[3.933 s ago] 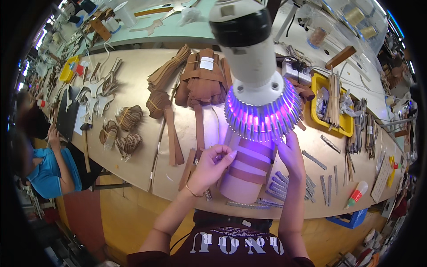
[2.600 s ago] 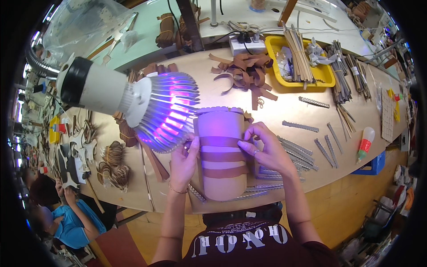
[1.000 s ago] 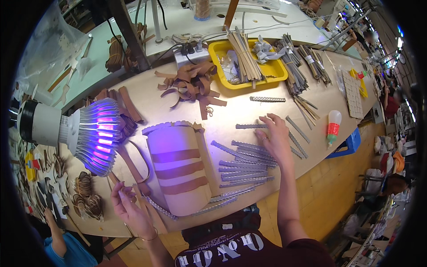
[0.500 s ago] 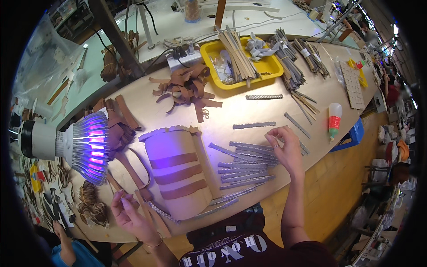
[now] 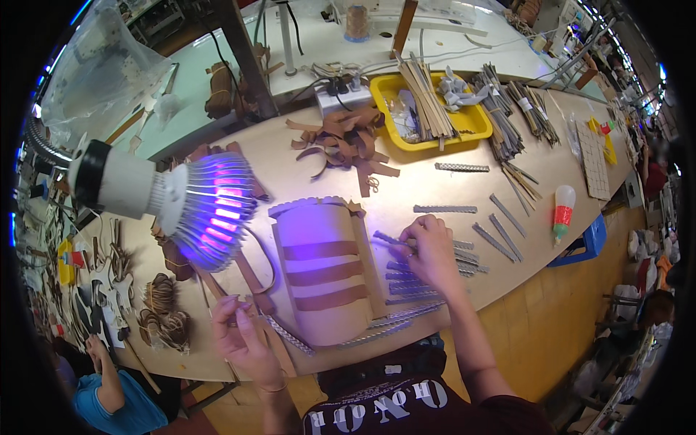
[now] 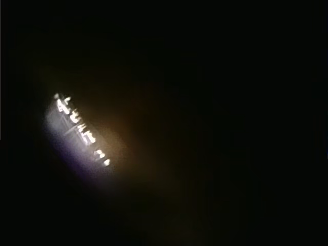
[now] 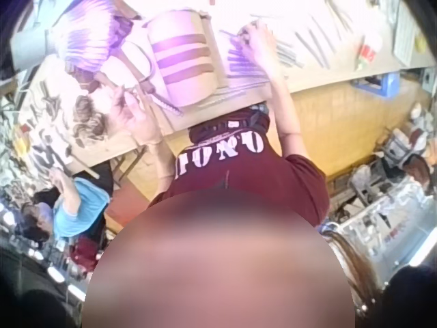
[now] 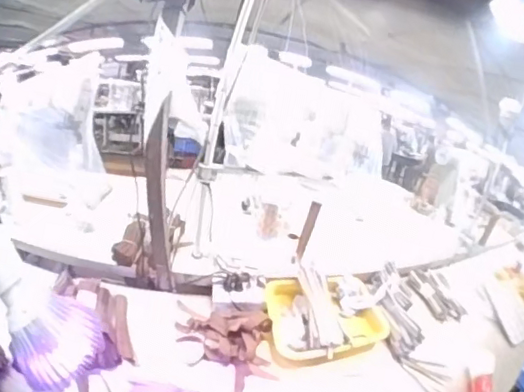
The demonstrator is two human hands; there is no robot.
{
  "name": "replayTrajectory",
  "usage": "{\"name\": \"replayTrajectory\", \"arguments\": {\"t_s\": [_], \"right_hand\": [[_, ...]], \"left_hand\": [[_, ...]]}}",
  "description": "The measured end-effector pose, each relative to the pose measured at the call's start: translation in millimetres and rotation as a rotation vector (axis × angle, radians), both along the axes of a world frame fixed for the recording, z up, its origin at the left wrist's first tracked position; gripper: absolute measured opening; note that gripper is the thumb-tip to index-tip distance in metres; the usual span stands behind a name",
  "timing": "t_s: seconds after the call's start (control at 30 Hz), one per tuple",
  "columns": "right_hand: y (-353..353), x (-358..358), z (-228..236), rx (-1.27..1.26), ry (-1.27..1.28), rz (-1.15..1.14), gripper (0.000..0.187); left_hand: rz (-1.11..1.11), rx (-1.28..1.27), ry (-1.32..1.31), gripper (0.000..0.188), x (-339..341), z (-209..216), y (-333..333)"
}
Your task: The person wraps a braided silver cord around a cylindrical cardboard form, secures it with small leather strips, and uses pliers to crimp metal fasteners. They repeat this process multiple times, adding additional braided cords and leather pieces to the form.
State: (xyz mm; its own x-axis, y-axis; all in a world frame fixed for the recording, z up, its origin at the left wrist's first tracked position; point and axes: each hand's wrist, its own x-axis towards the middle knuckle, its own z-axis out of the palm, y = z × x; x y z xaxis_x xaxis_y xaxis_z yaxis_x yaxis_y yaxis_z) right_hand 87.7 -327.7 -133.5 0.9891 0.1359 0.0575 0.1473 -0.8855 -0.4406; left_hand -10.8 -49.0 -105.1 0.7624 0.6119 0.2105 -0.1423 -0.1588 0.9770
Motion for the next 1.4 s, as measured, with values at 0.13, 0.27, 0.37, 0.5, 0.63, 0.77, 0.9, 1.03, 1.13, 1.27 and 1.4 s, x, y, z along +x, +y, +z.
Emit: {"name": "replayTrajectory", "arguments": {"t_s": [0.13, 0.27, 0.37, 0.5, 0.63, 0.77, 0.9, 1.03, 1.13, 1.27, 1.4], "right_hand": [[1, 24, 39, 0.682, 0.299, -0.13, 0.021], [15, 59, 85, 1.186, 0.32, 0.04, 0.019], [40, 68, 104, 1.218, 0.486, 0.12, 0.017], [76, 66, 112, 1.146, 0.688, 0.237, 0.016], [97, 53, 119, 0.96, 0.449, 0.332, 0.019], [98, 41, 119, 0.384, -0.01, 0.392, 0.024], [93, 38, 110, 0.071, -0.378, 0.512, 0.023], [91, 33, 106, 0.123, -0.326, 0.498, 0.033], [94, 31, 106, 0.27, -0.197, 0.389, 0.034], [92, 31, 110, 0.367, -0.016, 0.352, 0.03], [89, 27, 109, 0.23, 0.009, 0.43, 0.021]], "left_hand": [[-0.173, -0.164, -0.055, 0.012, 9, 8, 0], [-0.406, -0.252, 0.004, 0.013, 34, 22, -5], [-0.574, -0.356, 0.01, 0.018, 55, 28, -12], [-0.573, -0.33, 0.074, 0.02, 76, 23, -12], [-0.56, -0.268, 0.012, 0.022, 93, 10, -4], [-0.568, -0.455, 0.008, 0.025, 93, 5, 3], [-0.558, -0.657, 0.06, 0.016, 85, 9, 2], [-0.5, -0.56, 0.074, 0.017, 82, 13, 1], [-0.416, -0.546, 0.013, 0.022, 82, 15, -1], [-0.467, -0.611, 0.031, 0.021, 81, 18, 1], [-0.463, -0.356, 0.07, 0.017, 69, 10, -7]]}}
